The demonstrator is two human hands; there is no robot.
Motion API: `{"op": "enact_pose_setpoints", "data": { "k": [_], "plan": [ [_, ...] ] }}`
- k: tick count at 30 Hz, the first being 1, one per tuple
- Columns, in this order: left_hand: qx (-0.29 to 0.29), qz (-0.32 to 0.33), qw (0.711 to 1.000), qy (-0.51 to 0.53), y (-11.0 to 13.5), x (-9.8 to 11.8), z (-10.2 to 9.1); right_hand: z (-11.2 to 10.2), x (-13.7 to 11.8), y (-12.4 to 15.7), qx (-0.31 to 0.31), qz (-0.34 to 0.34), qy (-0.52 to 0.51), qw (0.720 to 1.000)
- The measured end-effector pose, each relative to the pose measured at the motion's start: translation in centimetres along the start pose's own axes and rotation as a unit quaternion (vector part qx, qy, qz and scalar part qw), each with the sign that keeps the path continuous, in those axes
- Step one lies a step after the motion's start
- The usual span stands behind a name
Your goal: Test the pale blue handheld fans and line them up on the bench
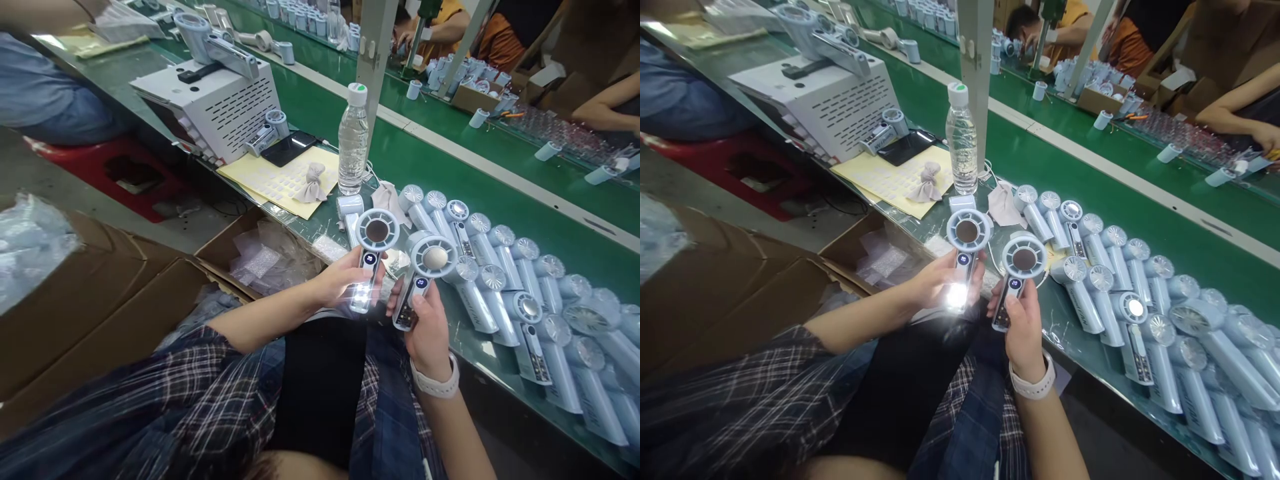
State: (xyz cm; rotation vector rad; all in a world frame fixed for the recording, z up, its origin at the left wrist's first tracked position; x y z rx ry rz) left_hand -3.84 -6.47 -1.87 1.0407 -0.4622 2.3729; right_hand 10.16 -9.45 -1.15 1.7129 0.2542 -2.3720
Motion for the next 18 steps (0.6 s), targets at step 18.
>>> {"op": "enact_pose_setpoints", "data": {
  "k": [18],
  "plan": [
    [-0.057, -0.027, 0.997, 0.043, 0.1, 0.0, 1.7, 0.0, 0.0, 0.1, 0.000, -0.006, -0.025, 1.000]
  ]
}}
Point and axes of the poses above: each hand's wrist, its own y-axis away from the middle knuckle, its own z-axis out of the palm, x = y × z, the point moved 7 cm from there along -y, towards the middle knuckle, and after that the axes turned 8 degrees about -x, right-handed, at the moved point
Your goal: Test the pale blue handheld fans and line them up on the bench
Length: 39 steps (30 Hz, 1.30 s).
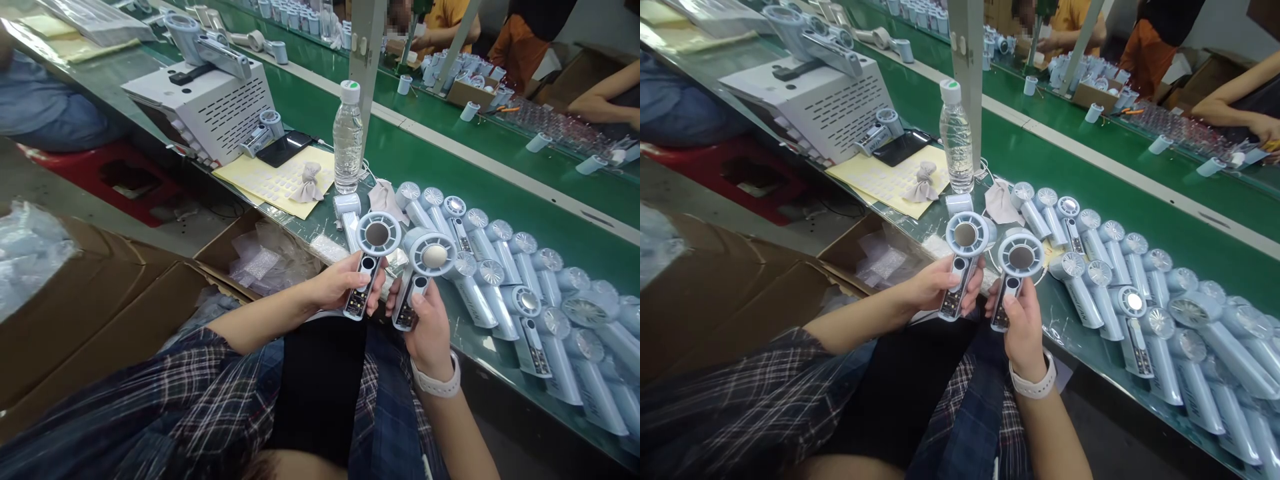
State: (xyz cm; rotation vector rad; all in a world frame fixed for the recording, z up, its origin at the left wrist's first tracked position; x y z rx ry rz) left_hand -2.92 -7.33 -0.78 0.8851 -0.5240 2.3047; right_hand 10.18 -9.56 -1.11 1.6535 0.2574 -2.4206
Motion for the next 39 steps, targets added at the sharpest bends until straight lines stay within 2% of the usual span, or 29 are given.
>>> {"op": "enact_pose_setpoints", "data": {
  "k": [6, 15, 21, 27, 32, 39],
  "plan": [
    [0.007, 0.016, 1.000, 0.000, 0.2, 0.4, -0.1, -0.1, 0.1, -0.2, 0.013, 0.015, -0.034, 0.999],
    [0.014, 0.023, 1.000, 0.000, 0.2, 0.8, -0.4, -0.2, 0.2, -0.2, 0.027, 0.022, -0.022, 0.999],
    [0.009, 0.033, 0.999, 0.003, 0.3, 1.0, -0.5, 0.1, 0.4, -0.4, -0.001, 0.015, -0.033, 0.999],
    [0.011, 0.046, 0.999, 0.008, 0.7, 1.4, -0.9, 0.1, 0.3, -0.5, 0.018, 0.027, -0.041, 0.999],
    [0.018, 0.058, 0.998, 0.007, 0.9, 1.6, -1.1, 0.5, -0.1, -0.7, 0.005, 0.020, -0.092, 0.996],
    [0.024, 0.045, 0.999, 0.007, 0.9, 1.4, -1.0, 0.3, 0.3, -0.6, 0.016, 0.039, -0.098, 0.994]
  ]
}}
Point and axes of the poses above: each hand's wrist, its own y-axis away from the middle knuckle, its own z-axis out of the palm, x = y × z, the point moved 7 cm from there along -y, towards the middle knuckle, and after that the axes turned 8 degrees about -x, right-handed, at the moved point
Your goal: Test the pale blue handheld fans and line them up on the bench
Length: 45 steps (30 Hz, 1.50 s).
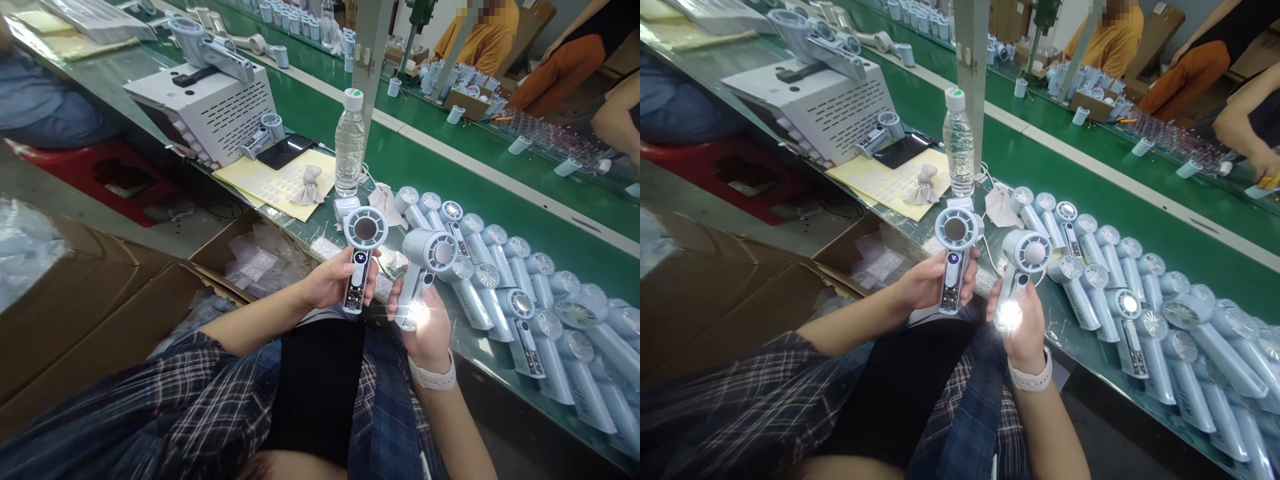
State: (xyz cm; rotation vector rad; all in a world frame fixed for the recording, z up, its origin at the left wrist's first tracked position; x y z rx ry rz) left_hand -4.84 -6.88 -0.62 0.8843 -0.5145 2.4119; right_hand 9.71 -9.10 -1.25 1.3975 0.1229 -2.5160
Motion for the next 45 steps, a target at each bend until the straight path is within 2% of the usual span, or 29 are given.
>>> {"op": "enact_pose_setpoints", "data": {
  "k": [7, 15, 17, 20, 22, 25, 33, 38, 42, 45],
  "plan": [
    [0.003, -0.007, 1.000, -0.003, -0.1, -0.2, 0.2, -0.8, -0.3, 0.0, 0.003, -0.021, 0.020, 1.000],
    [0.028, 0.009, 0.999, -0.046, -0.5, -0.4, -0.3, -1.5, -0.2, 0.1, 0.026, -0.022, -0.010, 0.999],
    [0.009, 0.002, 0.998, -0.060, -0.4, -0.4, 0.1, -1.3, -0.3, 0.1, 0.013, -0.026, -0.021, 0.999],
    [-0.024, -0.002, 0.995, -0.093, -0.2, -0.4, 0.8, -0.4, -0.6, -0.1, -0.039, -0.018, -0.043, 0.998],
    [-0.026, 0.006, 0.994, -0.108, -0.1, -0.3, 0.9, -0.2, -0.7, -0.1, -0.045, -0.008, -0.058, 0.997],
    [-0.008, 0.017, 0.995, -0.101, -0.2, -0.1, 0.4, -0.5, -0.7, 0.0, -0.015, -0.006, -0.061, 0.998],
    [0.075, 0.039, 0.993, -0.089, 0.8, 1.3, -3.0, -0.3, -0.4, 0.4, -0.008, 0.010, -0.060, 0.998],
    [0.140, 0.037, 0.986, -0.088, 2.1, 1.6, -5.2, 0.8, -0.2, 0.0, -0.069, 0.052, -0.106, 0.991],
    [0.155, 0.018, 0.983, -0.098, 2.5, 1.5, -5.2, 1.6, 0.5, 0.1, -0.124, 0.092, -0.137, 0.979],
    [0.160, 0.002, 0.982, -0.098, 2.6, 1.4, -5.0, 1.9, 0.6, 0.2, -0.144, 0.097, -0.157, 0.972]
  ]
}}
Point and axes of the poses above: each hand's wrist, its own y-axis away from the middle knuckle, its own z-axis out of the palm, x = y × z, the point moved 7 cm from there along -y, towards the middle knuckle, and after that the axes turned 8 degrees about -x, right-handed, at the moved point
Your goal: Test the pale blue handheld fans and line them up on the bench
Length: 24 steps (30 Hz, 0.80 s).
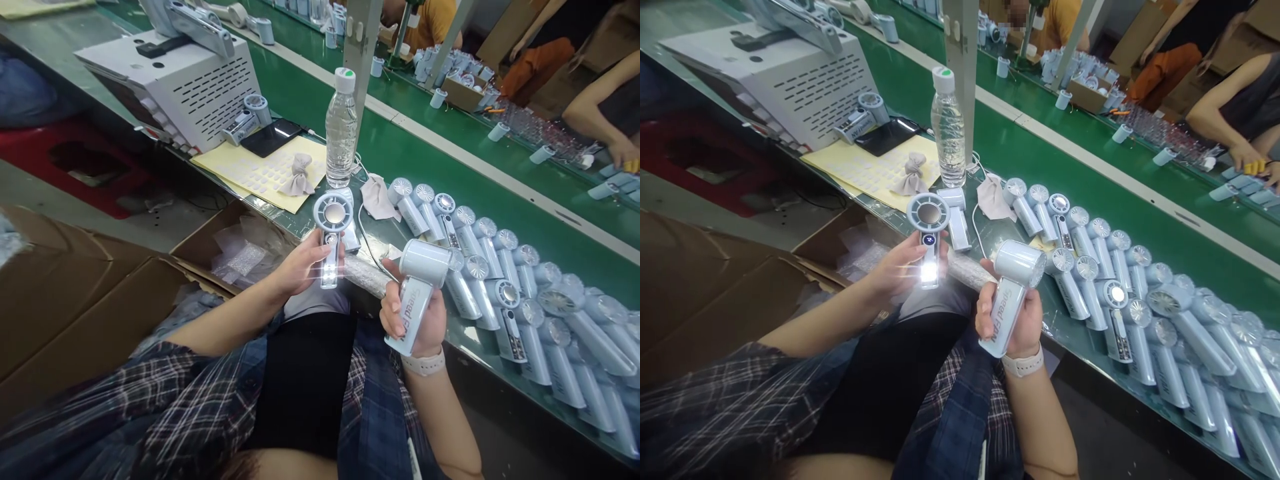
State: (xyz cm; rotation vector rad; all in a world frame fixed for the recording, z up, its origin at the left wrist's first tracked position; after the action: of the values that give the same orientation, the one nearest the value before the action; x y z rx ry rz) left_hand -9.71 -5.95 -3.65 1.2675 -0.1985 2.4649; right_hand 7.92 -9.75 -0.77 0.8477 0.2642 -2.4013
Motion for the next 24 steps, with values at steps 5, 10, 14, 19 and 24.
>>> {"op": "enact_pose_setpoints", "data": {
  "k": [5, 10, 14, 19, 24],
  "plan": [
    [-0.006, 0.007, 1.000, -0.001, 0.0, 0.2, 0.4, 0.2, 0.2, 0.1, -0.030, 0.013, 0.020, 0.999],
    [-0.017, 0.056, 0.998, -0.021, -0.3, 0.6, 0.7, 0.1, 0.3, 0.6, -0.039, 0.018, 0.040, 0.998],
    [-0.036, 0.074, 0.996, -0.041, -0.2, 0.7, 0.9, 0.8, 0.2, 0.8, -0.080, 0.015, 0.036, 0.996],
    [-0.064, 0.074, 0.994, -0.041, 0.0, 0.7, 1.1, 0.9, 0.5, 0.7, -0.085, 0.022, 0.069, 0.994],
    [-0.087, 0.076, 0.993, -0.006, -0.1, 1.0, 0.7, -0.6, -2.3, 1.9, 0.049, -0.064, 0.269, 0.960]
  ]
}}
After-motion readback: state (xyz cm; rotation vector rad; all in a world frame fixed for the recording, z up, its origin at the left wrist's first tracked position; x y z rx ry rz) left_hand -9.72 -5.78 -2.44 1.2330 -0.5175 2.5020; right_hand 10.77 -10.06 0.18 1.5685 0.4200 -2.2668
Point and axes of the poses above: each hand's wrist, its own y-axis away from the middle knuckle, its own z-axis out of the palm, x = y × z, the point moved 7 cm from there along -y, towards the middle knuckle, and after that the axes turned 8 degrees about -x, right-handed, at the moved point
